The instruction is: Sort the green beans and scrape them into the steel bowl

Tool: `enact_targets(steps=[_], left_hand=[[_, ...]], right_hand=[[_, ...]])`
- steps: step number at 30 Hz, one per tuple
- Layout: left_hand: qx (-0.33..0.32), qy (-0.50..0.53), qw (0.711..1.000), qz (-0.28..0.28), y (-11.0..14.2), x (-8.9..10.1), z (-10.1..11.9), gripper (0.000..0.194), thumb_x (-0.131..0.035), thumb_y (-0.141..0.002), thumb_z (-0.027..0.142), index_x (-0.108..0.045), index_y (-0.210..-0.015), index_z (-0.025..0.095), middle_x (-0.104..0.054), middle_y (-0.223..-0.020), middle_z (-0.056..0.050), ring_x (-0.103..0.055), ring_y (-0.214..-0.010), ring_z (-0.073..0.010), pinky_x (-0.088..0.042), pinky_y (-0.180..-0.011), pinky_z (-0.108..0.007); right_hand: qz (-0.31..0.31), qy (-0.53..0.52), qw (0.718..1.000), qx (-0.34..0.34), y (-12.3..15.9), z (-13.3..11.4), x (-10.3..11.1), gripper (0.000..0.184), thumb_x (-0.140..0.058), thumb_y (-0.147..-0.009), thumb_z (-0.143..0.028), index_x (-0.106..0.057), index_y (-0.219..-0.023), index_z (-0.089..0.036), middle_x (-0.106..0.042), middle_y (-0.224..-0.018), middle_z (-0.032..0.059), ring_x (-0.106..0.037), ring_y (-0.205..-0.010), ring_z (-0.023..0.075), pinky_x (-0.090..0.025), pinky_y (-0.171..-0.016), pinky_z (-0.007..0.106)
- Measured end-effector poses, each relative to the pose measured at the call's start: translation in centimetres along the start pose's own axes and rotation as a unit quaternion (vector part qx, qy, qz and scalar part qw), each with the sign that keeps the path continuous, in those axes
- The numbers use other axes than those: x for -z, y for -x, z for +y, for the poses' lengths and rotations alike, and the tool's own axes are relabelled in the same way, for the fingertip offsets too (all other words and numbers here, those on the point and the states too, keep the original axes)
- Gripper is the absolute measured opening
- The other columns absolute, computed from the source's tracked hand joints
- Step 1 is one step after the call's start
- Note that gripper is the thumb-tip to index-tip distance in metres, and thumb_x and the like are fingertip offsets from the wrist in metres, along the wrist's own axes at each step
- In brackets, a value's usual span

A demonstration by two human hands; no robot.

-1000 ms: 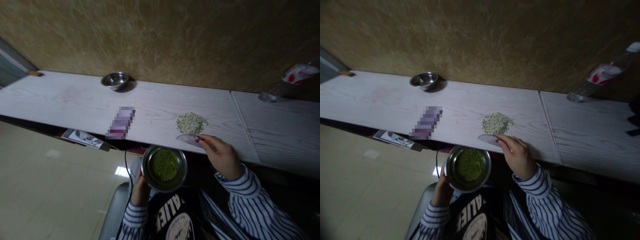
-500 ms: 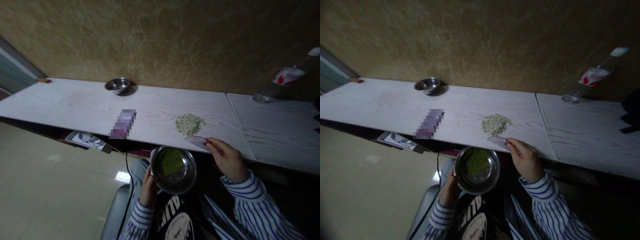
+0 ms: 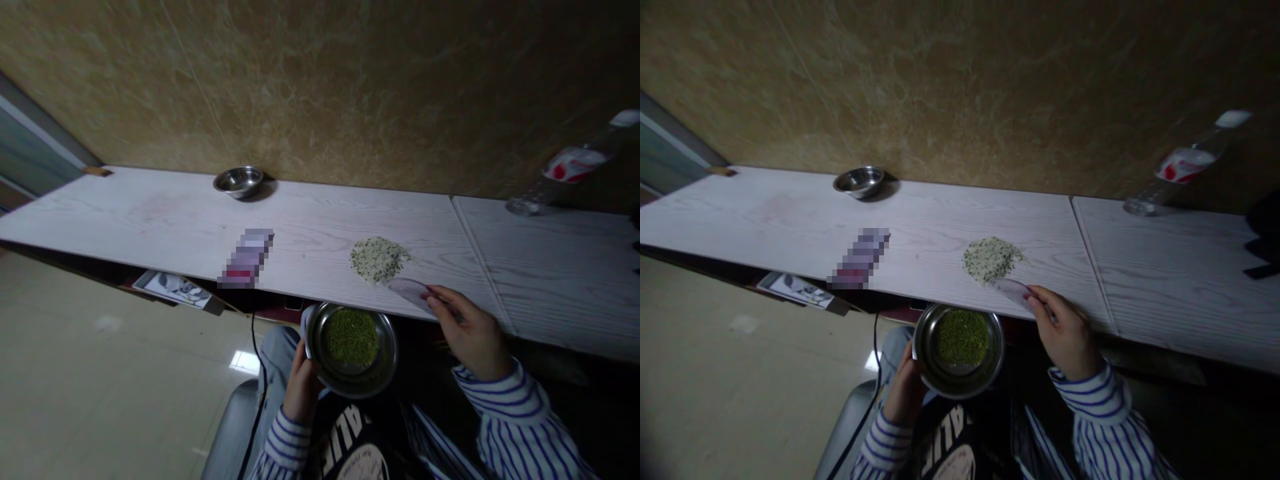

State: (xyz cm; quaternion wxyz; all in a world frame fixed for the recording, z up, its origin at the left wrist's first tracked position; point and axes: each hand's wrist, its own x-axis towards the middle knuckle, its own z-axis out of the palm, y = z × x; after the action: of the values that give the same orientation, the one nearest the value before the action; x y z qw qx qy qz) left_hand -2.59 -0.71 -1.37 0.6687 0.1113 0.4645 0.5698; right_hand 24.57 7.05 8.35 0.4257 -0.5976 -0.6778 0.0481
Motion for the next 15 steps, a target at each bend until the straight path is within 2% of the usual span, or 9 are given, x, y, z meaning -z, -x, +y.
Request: enact_targets(steps=[8,13,15], left_hand=[[-0.013,0.003,1.0,0.019,-0.4,-0.1,-0.2,0.047,-0.07,-0.071,0.025,-0.066,-0.118,0.028,-0.071,-0.084,-0.003,-0.063,-0.066,-0.0216,-0.049,-0.052,-0.031],[-0.02,0.007,0.999,0.038,-0.3,-0.8,-0.5,0.056,-0.071,-0.069,0.027,-0.063,-0.124,0.025,-0.073,-0.106,-0.008,-0.067,-0.086,-0.027,-0.054,-0.064,-0.035],[-0.014,0.005,0.999,0.039,-0.3,-1.2,-0.6,0.059,-0.072,-0.069,0.027,-0.062,-0.127,0.022,-0.072,-0.107,-0.009,-0.067,-0.088,-0.027,-0.053,-0.066,-0.034]], right_hand=[[-0.001,-0.018,0.998,-0.062,0.6,1.5,0.1,0.028,-0.062,-0.09,-0.039,-0.074,-0.105,-0.018,-0.079,-0.093,0.0115,-0.077,-0.082,0.0253,-0.065,-0.07,0.034],[-0.008,-0.025,0.996,-0.09,0.7,2.0,-0.2,0.031,-0.062,-0.09,-0.042,-0.073,-0.107,-0.018,-0.08,-0.096,0.0118,-0.077,-0.087,0.0258,-0.065,-0.076,0.036],[-0.012,-0.036,0.994,-0.102,0.7,2.2,-0.4,0.033,-0.061,-0.09,-0.044,-0.073,-0.107,-0.018,-0.079,-0.096,0.0122,-0.077,-0.087,0.0257,-0.065,-0.074,0.034]])
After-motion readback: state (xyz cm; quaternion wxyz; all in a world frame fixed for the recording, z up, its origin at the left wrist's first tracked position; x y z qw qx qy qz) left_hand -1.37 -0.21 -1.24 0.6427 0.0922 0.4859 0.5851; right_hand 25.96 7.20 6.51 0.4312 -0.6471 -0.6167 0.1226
